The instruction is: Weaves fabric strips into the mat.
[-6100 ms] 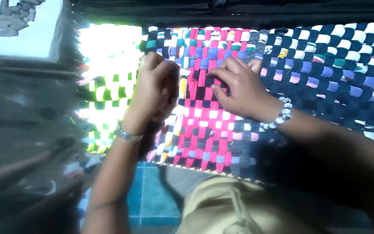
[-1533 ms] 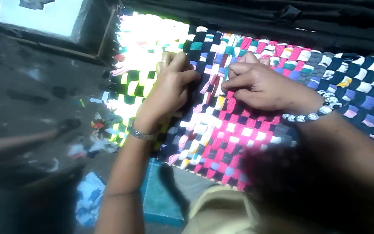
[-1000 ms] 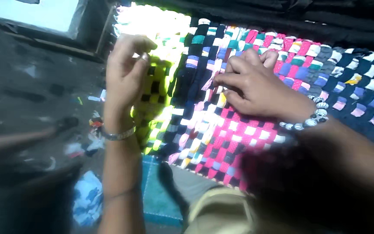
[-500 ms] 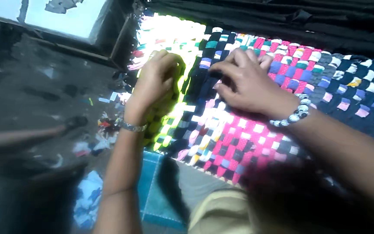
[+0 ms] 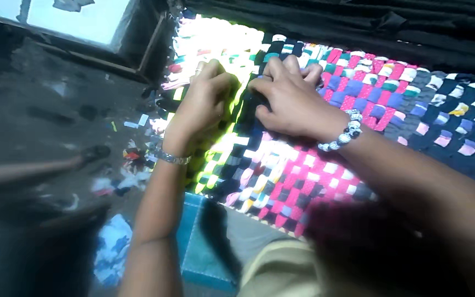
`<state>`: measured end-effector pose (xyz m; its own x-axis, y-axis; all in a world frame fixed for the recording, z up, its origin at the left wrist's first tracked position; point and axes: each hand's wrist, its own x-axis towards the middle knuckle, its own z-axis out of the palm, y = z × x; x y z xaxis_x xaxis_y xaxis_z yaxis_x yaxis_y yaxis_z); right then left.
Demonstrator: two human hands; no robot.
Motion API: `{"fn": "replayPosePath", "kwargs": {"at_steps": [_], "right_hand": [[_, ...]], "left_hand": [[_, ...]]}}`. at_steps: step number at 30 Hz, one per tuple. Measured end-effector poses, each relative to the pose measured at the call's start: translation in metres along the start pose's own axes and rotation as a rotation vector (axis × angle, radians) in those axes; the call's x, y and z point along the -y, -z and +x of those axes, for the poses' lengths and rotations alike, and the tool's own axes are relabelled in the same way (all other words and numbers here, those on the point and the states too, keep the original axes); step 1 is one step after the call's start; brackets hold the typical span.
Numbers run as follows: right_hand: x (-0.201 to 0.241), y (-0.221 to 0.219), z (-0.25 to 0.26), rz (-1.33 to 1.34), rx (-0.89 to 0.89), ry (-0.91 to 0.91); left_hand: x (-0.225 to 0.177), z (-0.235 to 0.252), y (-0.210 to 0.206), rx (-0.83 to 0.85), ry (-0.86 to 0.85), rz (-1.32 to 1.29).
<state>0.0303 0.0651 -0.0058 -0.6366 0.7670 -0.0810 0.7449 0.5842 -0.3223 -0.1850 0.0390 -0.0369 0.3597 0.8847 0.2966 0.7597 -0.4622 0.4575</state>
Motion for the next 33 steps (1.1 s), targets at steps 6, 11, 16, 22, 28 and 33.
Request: {"fn": "replayPosePath", "kwargs": {"at_steps": [6, 11, 16, 22, 28, 33], "right_hand": [[-0.013, 0.005, 0.011, 0.113, 0.058, 0.114], [-0.017, 0.004, 0.013, 0.111, 0.071, 0.210], [-0.035, 0.010, 0.011, 0.253, 0.056, 0.333], [-0.048, 0.018, -0.002, 0.307, -0.115, 0.302], [-0.026, 0.006, -0.012, 0.144, -0.090, 0.209], [-0.025, -0.005, -0.010, 0.196, -0.196, 0.171]], "left_hand": [[0.008, 0.001, -0.001, -0.034, -0.059, -0.093], [0.012, 0.000, -0.002, -0.036, -0.069, -0.166], [0.016, -0.001, 0.002, -0.022, -0.076, -0.239], [0.024, -0.007, 0.002, -0.118, -0.061, -0.494], [0.032, -0.015, 0.019, -0.216, 0.099, -0.611], [0.036, -0.038, 0.041, -0.222, 0.203, -0.204]]}}
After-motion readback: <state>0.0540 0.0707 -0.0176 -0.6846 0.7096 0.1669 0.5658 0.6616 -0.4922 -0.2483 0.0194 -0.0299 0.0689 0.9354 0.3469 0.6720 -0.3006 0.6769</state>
